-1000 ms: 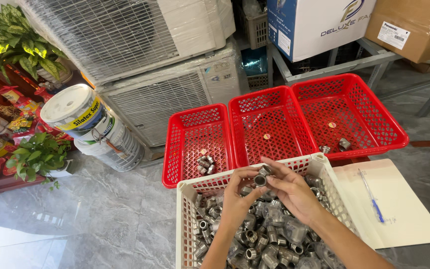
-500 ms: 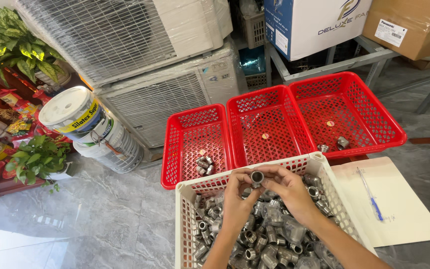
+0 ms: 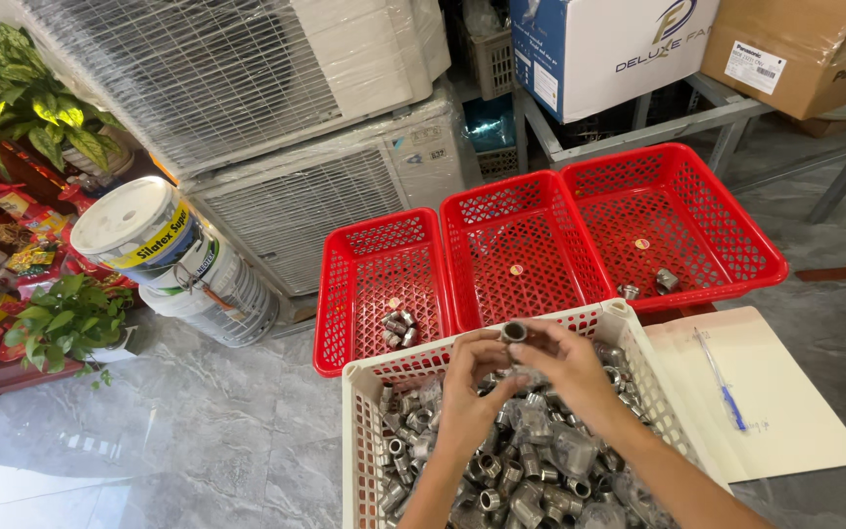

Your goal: The person sorts metal hardware components from a large white basket into three separate red baskets by hand, then records numbers in a notebook using a blue pen.

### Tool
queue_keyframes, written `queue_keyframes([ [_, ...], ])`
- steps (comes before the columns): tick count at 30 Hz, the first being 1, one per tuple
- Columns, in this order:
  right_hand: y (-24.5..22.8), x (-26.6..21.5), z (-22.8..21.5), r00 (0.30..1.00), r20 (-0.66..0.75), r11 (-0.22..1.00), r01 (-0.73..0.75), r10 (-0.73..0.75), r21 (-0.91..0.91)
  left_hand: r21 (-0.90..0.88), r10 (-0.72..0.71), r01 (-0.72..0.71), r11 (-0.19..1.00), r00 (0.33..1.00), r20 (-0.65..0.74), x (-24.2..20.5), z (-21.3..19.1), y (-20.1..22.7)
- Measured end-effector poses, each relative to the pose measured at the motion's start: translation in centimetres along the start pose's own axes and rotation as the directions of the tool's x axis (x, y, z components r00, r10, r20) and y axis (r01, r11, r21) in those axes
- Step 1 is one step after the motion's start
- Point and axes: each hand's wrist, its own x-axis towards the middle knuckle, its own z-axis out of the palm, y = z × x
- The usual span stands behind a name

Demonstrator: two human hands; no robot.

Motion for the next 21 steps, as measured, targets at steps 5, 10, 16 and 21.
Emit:
queue_keyframes([
  [5,-4.1,3.4,-5.9,0.963,-0.257,0.995,0.094,-0.084,0.028,0.028,-0.019,0.021,0.999,0.997,-0.076,0.5,-1.5,-0.1],
  [10,1.4,13.7,-15.4,0.918,-0.349,0.745,-0.099,-0.187,-0.66,0.163,-0.131,0.17,0.972,0.966,-0.223,0.8,-2.8,-1.0],
  [16,4.6,15.8,-17.0,0.939,-0.336,0.677,-0.202,-0.071,-0.708,0.304,-0.091,0.14,0.942,0.981,-0.17,0.6,-2.8,-1.0],
  [21,1.1,12.8,-12.6,0.935,-0.216,0.698,0.046,-0.282,-0.714,0.296,-0.218,0.281,0.913,0.949,-0.229,1.0,-3.4,-1.2],
])
